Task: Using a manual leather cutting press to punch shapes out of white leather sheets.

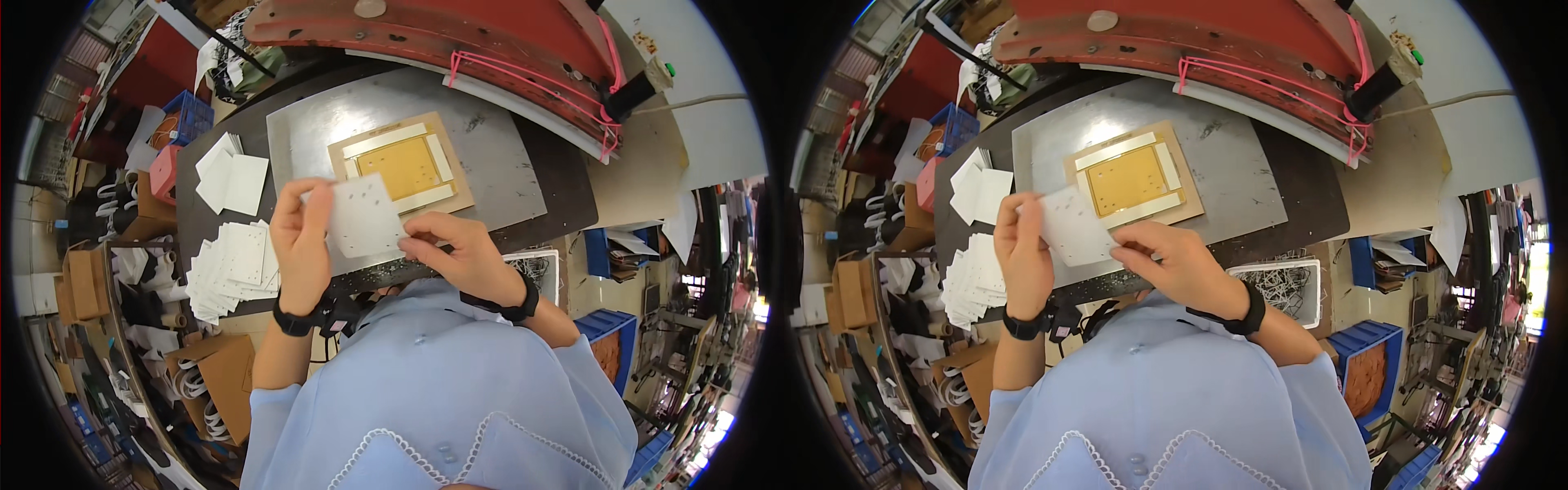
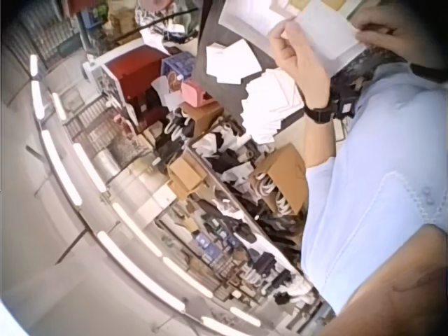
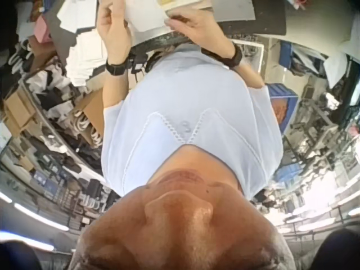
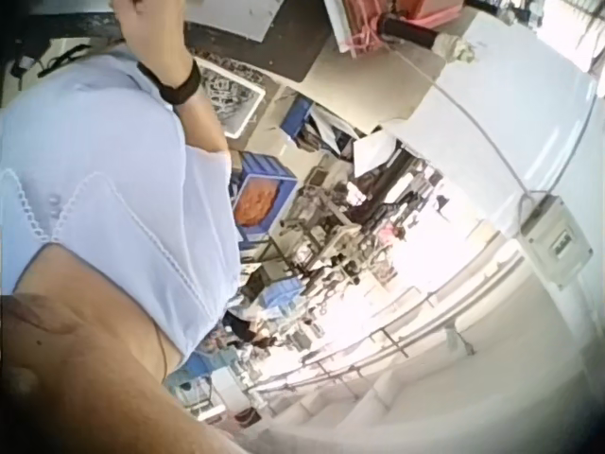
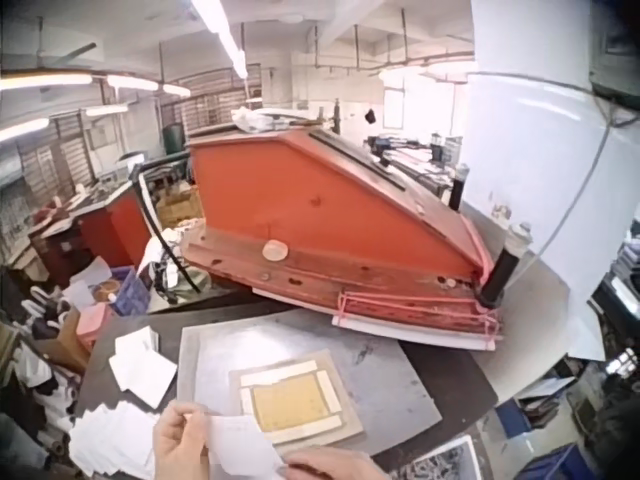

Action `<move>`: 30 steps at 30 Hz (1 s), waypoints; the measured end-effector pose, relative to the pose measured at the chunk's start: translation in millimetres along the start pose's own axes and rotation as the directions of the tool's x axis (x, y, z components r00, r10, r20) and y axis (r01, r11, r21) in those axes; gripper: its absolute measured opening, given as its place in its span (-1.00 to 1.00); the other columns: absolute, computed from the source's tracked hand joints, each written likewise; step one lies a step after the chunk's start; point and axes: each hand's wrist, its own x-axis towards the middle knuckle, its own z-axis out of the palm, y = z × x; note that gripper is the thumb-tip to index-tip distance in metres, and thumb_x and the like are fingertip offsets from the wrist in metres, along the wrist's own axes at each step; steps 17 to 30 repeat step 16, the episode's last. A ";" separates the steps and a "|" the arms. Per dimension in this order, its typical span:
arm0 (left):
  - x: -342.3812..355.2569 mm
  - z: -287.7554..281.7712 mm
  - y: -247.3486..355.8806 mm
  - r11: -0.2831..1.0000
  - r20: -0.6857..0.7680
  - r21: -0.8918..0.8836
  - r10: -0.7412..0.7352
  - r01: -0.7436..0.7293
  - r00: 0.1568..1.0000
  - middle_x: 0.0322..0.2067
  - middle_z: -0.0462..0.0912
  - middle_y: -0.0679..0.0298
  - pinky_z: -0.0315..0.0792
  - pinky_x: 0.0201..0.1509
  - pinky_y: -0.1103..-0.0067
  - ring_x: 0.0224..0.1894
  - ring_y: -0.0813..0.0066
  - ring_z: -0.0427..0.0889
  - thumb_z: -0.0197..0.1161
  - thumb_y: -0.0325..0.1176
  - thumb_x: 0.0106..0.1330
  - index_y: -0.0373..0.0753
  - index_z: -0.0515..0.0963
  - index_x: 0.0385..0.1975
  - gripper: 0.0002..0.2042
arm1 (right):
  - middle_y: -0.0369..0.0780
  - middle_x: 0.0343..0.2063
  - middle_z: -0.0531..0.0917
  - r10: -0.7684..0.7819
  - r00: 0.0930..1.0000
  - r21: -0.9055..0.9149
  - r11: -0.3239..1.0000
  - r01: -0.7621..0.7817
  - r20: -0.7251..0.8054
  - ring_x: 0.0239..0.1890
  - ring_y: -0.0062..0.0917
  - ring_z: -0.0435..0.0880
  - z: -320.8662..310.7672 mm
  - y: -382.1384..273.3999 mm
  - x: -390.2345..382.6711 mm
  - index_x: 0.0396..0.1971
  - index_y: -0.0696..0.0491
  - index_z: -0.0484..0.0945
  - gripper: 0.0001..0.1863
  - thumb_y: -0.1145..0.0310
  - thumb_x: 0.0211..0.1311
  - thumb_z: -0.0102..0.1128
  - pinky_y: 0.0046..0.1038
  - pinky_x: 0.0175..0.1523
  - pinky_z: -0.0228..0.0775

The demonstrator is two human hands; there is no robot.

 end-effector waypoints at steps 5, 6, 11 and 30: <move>7.3 -16.0 21.3 0.892 0.364 -0.335 -0.174 0.303 0.915 0.09 0.58 -0.03 0.29 0.31 0.31 0.15 0.20 0.56 -0.37 0.10 0.56 -0.39 0.48 0.08 -0.36 | -0.21 -0.27 0.70 -0.543 0.840 -0.489 0.728 0.481 0.018 -0.30 -0.45 0.70 -17.7 4.6 2.6 -0.13 0.06 0.65 -0.71 0.58 0.11 0.31 -0.52 -0.19 0.56; 6.0 -19.0 15.8 0.931 0.397 -0.135 -0.263 0.339 0.879 0.12 0.55 -0.05 0.33 0.28 0.33 0.15 0.19 0.56 -0.41 0.16 0.53 -0.38 0.37 0.23 -0.30 | -0.21 -0.24 0.69 -0.586 0.808 -0.525 0.670 0.524 0.059 -0.29 -0.42 0.70 -20.6 0.5 3.3 -0.09 0.05 0.64 -0.70 0.55 0.14 0.29 -0.49 -0.20 0.58; -4.3 1.7 15.8 0.841 0.463 -0.172 -0.391 0.514 0.795 -0.13 0.67 0.20 0.56 -0.05 0.63 -0.14 0.58 0.66 0.35 -0.50 0.27 -0.38 0.43 0.08 -0.60 | -0.21 -0.16 0.67 -0.647 0.762 -0.476 0.665 0.576 0.017 -0.21 -0.39 0.72 -14.3 -1.1 10.6 0.04 0.02 0.58 -0.65 0.56 0.24 0.21 -0.48 -0.14 0.59; -7.0 3.2 14.3 0.916 0.322 -0.189 -0.283 0.354 0.903 -0.17 0.69 0.16 0.59 -0.11 0.63 -0.21 0.55 0.68 0.34 -0.49 0.29 -0.37 0.45 -0.03 -0.70 | -0.20 -0.07 0.68 -0.114 0.989 0.316 0.939 0.137 -0.090 -0.07 -0.29 0.72 -15.1 3.1 6.5 0.17 -0.05 0.50 -0.67 0.42 0.46 0.05 -0.51 -0.01 0.58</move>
